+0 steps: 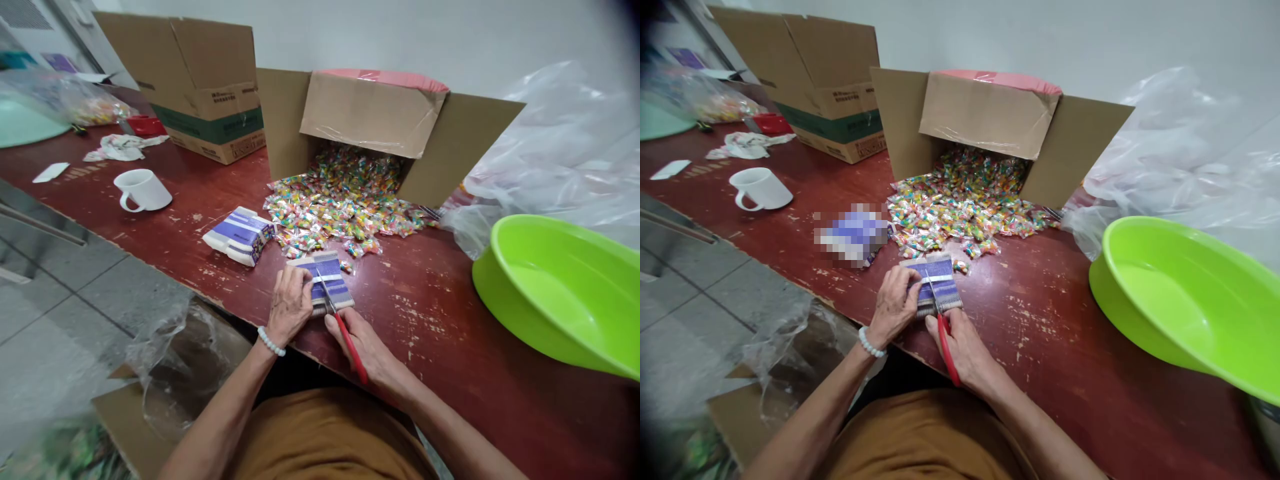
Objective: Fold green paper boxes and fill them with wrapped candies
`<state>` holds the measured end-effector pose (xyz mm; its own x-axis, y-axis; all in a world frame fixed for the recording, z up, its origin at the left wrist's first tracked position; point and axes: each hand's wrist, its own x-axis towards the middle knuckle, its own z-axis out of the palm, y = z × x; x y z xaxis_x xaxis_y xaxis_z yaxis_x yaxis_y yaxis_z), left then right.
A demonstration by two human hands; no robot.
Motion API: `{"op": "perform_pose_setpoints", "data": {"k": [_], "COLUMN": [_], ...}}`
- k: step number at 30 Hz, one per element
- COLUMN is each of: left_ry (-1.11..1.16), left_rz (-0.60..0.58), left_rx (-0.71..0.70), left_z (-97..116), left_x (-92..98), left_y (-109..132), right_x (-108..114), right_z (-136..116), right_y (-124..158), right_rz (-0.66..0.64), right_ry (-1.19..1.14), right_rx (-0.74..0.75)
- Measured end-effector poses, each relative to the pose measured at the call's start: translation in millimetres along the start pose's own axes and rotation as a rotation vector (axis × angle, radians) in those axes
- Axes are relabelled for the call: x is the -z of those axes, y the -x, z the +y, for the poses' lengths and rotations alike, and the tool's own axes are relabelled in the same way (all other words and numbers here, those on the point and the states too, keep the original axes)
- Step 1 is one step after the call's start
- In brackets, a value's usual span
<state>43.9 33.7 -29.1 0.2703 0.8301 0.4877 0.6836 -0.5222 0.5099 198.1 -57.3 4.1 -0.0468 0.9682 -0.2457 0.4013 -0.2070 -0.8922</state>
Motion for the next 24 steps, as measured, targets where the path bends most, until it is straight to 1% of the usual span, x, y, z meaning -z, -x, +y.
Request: {"op": "perform_pose_setpoints", "data": {"k": [1, 2, 6, 7, 9, 12, 15, 21, 24], "left_ry": [0.019, 0.04, 0.13, 0.153, 0.201, 0.272, 0.332, 0.422, 0.442], "left_rz": [0.015, 0.032, 0.103, 0.118, 0.139, 0.15, 0.157, 0.168, 0.159], "left_rx": [0.008, 0.02, 0.092, 0.115, 0.156, 0.198, 0.218, 0.221, 0.219], "left_z": [0, 1, 3, 4, 4, 4, 3, 1, -1], "left_x": [-0.6, -1.4, -6.7, -8.4, -11.6, -14.6, -15.6, -17.9, -19.2], "left_y": [1, 2, 8, 9, 11, 11, 11, 11, 10], "right_x": [1, 2, 1, 0, -1, -3, -7, -11, -11], "right_z": [-3, -5, -15, -16, -19, -23, -29, -40, -46], "right_y": [-1, -2, -4, -4, -4, -5, -6, -7, -10], "right_rz": [0.025, 0.046, 0.156, 0.174, 0.179, 0.177, 0.174, 0.207, 0.186], "right_ry": [0.094, 0.185, 0.627, 0.719, 0.828, 0.89, 0.935, 0.853, 0.875], "right_rx": [0.036, 0.034, -0.159, -0.177, -0.169, -0.144, -0.165, -0.215, -0.219]}}
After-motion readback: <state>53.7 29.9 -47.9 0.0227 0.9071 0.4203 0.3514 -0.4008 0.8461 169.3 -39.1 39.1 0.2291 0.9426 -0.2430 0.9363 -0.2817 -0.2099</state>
